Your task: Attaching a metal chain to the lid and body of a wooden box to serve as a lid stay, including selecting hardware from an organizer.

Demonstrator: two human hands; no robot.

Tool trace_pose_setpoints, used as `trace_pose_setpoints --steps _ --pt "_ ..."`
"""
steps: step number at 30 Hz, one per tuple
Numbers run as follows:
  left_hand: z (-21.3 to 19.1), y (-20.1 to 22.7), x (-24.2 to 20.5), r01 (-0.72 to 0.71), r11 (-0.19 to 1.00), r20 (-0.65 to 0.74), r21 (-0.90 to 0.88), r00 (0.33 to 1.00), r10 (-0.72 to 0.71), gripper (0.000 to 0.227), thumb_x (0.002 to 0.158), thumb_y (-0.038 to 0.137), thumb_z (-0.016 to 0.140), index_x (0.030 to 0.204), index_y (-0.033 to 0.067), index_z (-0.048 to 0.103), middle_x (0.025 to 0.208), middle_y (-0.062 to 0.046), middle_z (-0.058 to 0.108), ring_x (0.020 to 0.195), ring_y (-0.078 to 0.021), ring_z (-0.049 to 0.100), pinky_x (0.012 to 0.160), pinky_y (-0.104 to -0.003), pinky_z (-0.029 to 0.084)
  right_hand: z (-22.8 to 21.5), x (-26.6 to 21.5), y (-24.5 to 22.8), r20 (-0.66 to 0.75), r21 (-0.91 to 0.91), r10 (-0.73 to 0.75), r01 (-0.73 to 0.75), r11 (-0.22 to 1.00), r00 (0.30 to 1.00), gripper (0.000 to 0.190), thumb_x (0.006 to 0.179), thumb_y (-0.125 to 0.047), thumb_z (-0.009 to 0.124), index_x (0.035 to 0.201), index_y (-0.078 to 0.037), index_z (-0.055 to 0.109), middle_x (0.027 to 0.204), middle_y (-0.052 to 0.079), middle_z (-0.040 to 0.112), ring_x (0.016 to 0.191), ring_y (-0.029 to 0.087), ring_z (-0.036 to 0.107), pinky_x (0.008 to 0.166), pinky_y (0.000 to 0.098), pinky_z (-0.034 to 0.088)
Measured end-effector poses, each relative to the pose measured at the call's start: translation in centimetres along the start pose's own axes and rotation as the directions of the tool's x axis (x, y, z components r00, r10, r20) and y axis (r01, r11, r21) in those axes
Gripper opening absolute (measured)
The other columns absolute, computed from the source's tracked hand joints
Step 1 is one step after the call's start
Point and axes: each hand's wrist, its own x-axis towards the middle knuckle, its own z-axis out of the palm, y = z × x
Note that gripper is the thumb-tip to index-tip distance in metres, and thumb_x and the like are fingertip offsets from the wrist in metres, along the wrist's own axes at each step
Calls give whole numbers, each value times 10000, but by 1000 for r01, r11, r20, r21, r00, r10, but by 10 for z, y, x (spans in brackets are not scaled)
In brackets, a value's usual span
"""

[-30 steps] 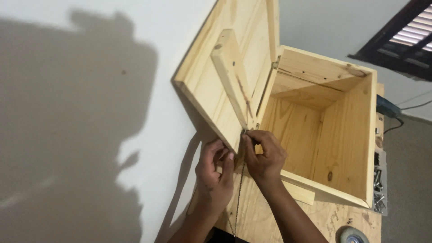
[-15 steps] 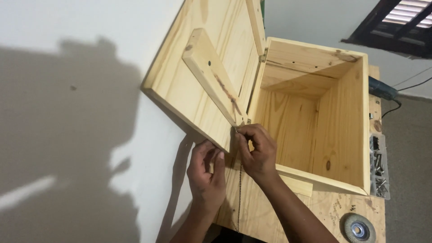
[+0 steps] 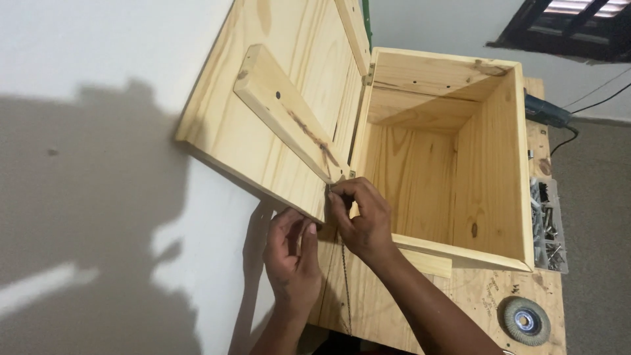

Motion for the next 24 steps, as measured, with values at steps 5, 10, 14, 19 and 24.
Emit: trace_pose_setpoints --steps 5,10,14,19,24 --pt "-1 0 1 37 999 2 -9 999 -37 258 965 119 628 1199 9 621 1051 -113 737 954 -213 740 862 -316 643 -5 2 -2 5 134 94 -94 987 996 34 969 -15 641 955 -41 657 892 80 656 737 157 583 620 262 467" --pt "-1 -7 -1 63 998 4 -30 998 -63 327 945 143 673 1233 2 610 1114 -142 738 1025 -239 744 884 -307 655 -8 -3 5 4 244 164 -159 957 987 35 996 -62 630 1004 -41 657 950 91 675 804 162 628 638 245 496" --pt "3 -4 1 168 986 -44 12 985 -167 430 899 186 716 1276 28 582 1179 -139 740 1113 -242 726 977 -338 613 -12 -2 3 -8 287 207 -196 938 978 18 986 -36 640 985 -52 646 927 67 657 787 143 609 654 238 498" --pt "5 3 6 169 983 -89 73 983 -162 477 889 216 726 1302 32 574 1226 -117 719 1180 -223 680 1066 -330 539 -18 3 -4 42 277 152 -157 948 988 51 978 -12 634 969 -60 649 931 72 669 733 136 574 630 254 461" --pt "5 19 12 319 935 -144 153 943 -299 707 828 365 733 1419 76 473 1374 -123 649 1316 -240 606 1051 -349 531 -22 1 0 53 325 200 -206 923 978 87 1025 -113 581 996 -58 640 965 69 666 826 159 622 709 268 505"
